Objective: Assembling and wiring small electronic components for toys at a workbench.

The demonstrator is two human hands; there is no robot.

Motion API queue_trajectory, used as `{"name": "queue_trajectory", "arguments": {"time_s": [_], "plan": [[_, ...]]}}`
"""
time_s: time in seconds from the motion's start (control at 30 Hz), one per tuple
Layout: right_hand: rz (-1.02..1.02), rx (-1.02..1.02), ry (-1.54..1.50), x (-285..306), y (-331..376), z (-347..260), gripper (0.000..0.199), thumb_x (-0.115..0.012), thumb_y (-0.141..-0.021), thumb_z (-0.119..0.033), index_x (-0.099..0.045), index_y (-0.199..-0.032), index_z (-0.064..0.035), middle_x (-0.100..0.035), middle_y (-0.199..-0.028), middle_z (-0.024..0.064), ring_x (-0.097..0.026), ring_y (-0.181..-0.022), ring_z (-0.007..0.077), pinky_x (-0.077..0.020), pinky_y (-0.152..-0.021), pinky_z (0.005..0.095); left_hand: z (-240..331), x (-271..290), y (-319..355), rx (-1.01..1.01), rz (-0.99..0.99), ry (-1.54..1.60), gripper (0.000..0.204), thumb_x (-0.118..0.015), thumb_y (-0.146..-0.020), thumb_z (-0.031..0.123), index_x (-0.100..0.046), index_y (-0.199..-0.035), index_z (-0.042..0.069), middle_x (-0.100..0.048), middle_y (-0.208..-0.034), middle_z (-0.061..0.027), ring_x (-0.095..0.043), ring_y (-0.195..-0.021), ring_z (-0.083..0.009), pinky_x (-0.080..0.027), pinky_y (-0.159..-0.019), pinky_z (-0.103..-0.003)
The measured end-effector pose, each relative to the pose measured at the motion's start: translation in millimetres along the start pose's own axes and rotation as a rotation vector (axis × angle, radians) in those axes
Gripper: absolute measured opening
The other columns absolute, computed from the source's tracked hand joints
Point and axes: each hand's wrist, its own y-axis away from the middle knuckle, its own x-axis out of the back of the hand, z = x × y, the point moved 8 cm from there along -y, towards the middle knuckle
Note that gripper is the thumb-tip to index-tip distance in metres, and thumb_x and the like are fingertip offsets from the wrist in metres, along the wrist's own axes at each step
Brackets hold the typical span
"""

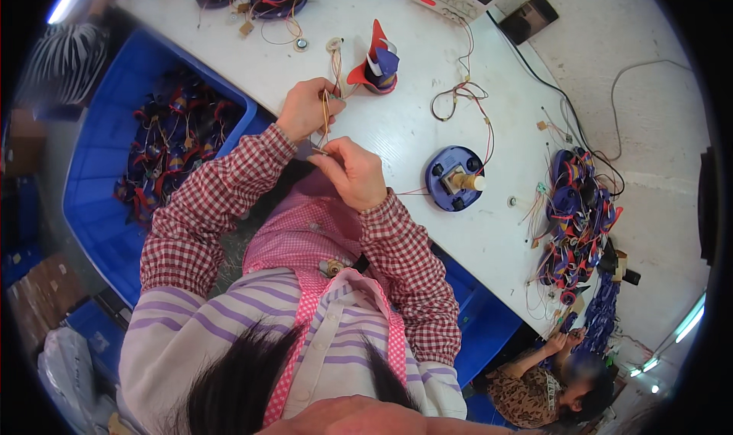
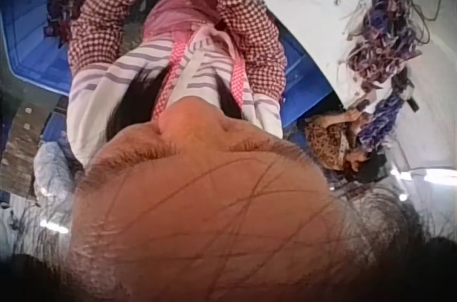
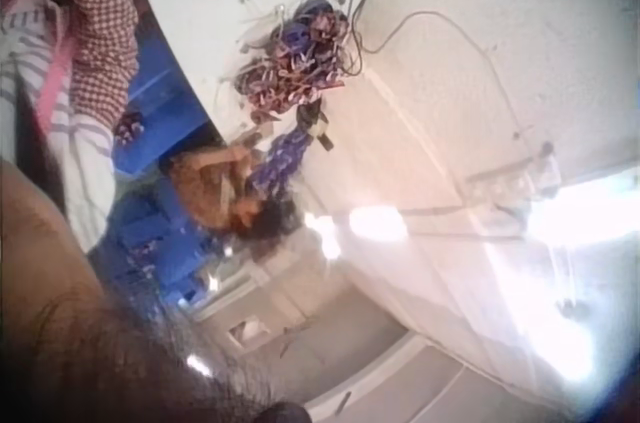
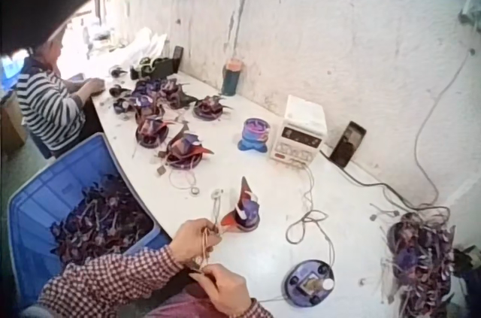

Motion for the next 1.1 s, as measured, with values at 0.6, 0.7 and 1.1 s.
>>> {"name": "queue_trajectory", "arguments": {"time_s": [0.6,0.7,1.1], "plan": [[-0.001,-0.109,-0.045,11.0,6.2,27.9,0.016,-0.070,-0.080,-0.013,-0.058,-0.085,-0.0026,-0.059,-0.070,0.0047,-0.052,-0.057,0.0139,-0.0425,-0.055,0.0234,62.2,43.1,24.5,-0.619,0.284,-0.322,0.036,-0.065,-0.085,0.018,-0.053,-0.114,0.001,-0.053,-0.080,-0.0040,-0.047,-0.059,-0.0089,-0.040,-0.053,-0.020],[0.039,0.024,0.041,9.0,8.9,20.4,0.016,-0.069,-0.079,-0.012,-0.058,-0.085,-0.0029,-0.057,-0.072,0.0055,-0.052,-0.058,0.0153,-0.0428,-0.055,0.0241,84.8,9.0,16.1,-0.447,0.194,-0.560,0.033,-0.064,-0.086,0.020,-0.054,-0.111,0.001,-0.052,-0.072,-0.0023,-0.045,-0.058,-0.0085,-0.038,-0.054,-0.021],[-0.038,0.248,0.392,3.2,39.1,-7.3,0.014,-0.067,-0.079,-0.010,-0.058,-0.087,-0.0041,-0.054,-0.080,0.0073,-0.051,-0.062,0.0205,-0.0450,-0.060,0.0269,109.6,-21.0,-68.9,-0.532,-0.139,-0.526,0.024,-0.058,-0.089,0.020,-0.059,-0.104,0.002,-0.060,-0.077,-0.0042,-0.049,-0.058,-0.0083,-0.043,-0.052,-0.020]]}}
